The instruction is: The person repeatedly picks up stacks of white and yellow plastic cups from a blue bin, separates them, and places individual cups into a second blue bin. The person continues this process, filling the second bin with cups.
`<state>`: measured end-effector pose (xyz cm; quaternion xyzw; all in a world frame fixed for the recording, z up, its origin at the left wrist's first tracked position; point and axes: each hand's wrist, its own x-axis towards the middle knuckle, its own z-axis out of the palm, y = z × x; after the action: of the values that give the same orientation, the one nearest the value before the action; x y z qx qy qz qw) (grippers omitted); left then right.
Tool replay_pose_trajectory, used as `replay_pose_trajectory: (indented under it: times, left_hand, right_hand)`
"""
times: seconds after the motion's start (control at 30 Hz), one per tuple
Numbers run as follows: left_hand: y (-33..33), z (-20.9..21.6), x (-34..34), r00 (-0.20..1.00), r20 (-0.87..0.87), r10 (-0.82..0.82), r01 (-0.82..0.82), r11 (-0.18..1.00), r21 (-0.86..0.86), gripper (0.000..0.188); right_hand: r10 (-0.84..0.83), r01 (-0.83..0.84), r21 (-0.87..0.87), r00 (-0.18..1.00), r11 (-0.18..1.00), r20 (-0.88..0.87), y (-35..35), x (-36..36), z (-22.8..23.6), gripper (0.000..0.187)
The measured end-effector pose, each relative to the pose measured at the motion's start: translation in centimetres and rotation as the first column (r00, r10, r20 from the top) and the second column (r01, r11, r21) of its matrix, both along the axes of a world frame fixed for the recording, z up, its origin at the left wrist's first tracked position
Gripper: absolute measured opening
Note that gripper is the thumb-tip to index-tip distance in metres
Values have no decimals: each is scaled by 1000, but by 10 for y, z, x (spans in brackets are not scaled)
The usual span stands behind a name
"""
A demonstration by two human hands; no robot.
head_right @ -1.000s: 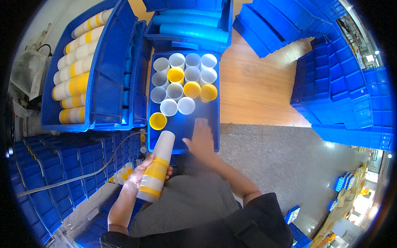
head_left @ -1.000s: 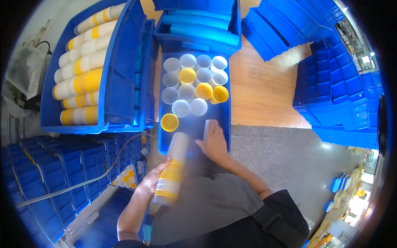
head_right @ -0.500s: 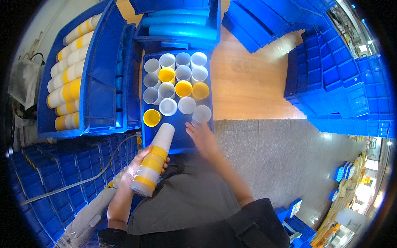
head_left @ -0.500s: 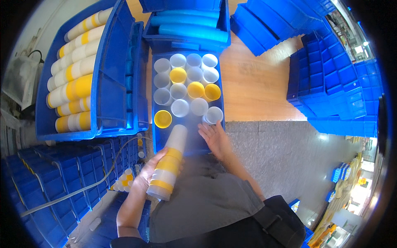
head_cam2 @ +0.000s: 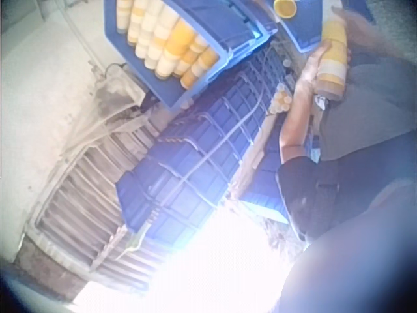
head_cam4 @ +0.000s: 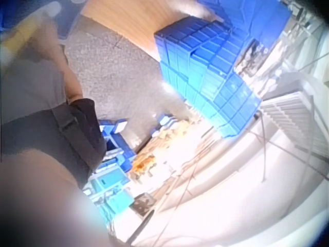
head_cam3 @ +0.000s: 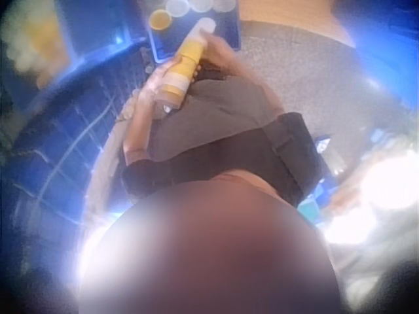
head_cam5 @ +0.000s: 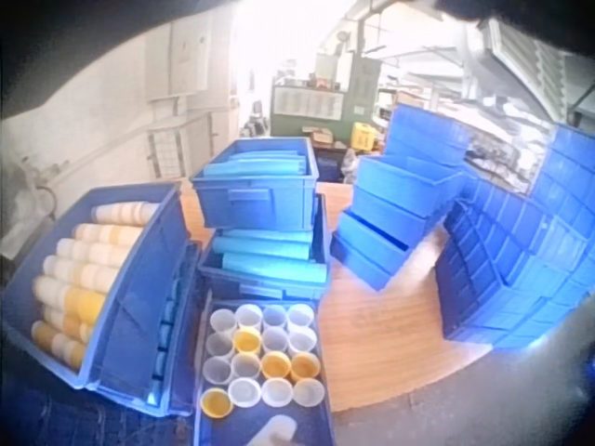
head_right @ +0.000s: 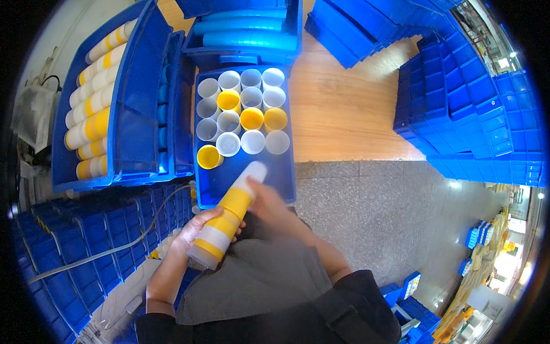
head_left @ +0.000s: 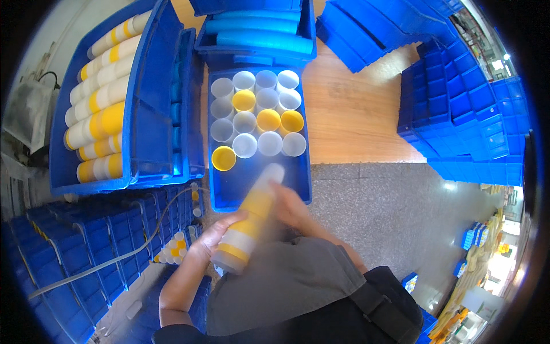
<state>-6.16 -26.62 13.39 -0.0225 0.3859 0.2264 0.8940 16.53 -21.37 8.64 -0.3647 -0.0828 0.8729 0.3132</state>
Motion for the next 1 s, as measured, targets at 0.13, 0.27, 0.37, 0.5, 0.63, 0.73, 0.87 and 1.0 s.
replay_pose_trajectory:
  times: [0.13,0.27,0.37,0.5,0.63,0.73,0.87,1.0]
  left_hand:
    - [-7,15,0,997,19,81,-80,995,-53,70]
    - [-10,19,-2,996,-49,73,-76,995,-68,69]
    - [-12,20,-7,981,-49,186,-190,976,-105,67]
    - [-21,22,-12,977,42,211,-208,977,-52,65]
    - [-30,25,-17,969,43,243,-240,968,-71,67]
    - [-32,31,-23,973,3,231,-231,972,-38,56]
    - [-37,47,-35,968,-197,155,-125,980,158,80]
    - [-40,60,-55,879,41,475,-465,835,296,99]
  right_hand:
    - [-412,375,-293,908,880,-76,4,2,16,61]
    - [292,-297,130,955,946,56,2,-11,26,51]
    - [149,-213,352,969,911,198,0,-26,26,46]
    - [87,-87,-16,996,996,-5,3,-35,25,45]
    - [372,-553,420,817,719,440,7,-40,28,55]
    - [310,-403,304,898,863,312,8,-51,27,55]
    - [302,-303,-13,940,953,157,10,-60,22,50]
    - [160,-145,130,980,981,-117,2,-54,32,58]
